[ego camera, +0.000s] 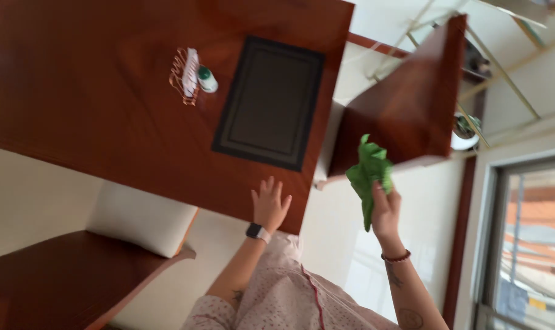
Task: Clearing trash and wiping placemats on a dining table
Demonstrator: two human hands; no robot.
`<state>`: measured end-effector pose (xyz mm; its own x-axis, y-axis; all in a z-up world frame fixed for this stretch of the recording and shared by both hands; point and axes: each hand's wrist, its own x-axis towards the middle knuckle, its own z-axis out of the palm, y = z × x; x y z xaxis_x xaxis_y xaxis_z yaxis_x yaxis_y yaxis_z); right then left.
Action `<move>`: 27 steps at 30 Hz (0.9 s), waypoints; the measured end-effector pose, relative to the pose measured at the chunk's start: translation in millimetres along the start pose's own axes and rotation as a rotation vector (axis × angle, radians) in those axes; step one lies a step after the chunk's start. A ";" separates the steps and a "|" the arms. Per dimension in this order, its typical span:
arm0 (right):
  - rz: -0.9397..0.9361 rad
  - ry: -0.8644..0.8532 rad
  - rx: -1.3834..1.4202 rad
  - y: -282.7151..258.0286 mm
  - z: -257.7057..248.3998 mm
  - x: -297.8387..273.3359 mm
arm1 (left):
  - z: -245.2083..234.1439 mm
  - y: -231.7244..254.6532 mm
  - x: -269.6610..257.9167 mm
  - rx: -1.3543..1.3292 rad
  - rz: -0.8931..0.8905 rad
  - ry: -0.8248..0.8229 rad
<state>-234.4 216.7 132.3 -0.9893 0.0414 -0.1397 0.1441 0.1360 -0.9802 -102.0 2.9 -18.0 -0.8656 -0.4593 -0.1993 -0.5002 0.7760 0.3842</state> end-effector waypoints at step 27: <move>-1.184 -0.923 -1.257 110.5 339.6 344.1 | 46.9 55.8 118.9 0.485 -0.723 0.069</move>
<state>-566.2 -90.2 -71.8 -0.2300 -0.9729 -0.0229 -0.9723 0.2307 -0.0381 -233.9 11.9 -62.5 -0.3369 -0.9232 -0.1848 -0.8940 0.3752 -0.2448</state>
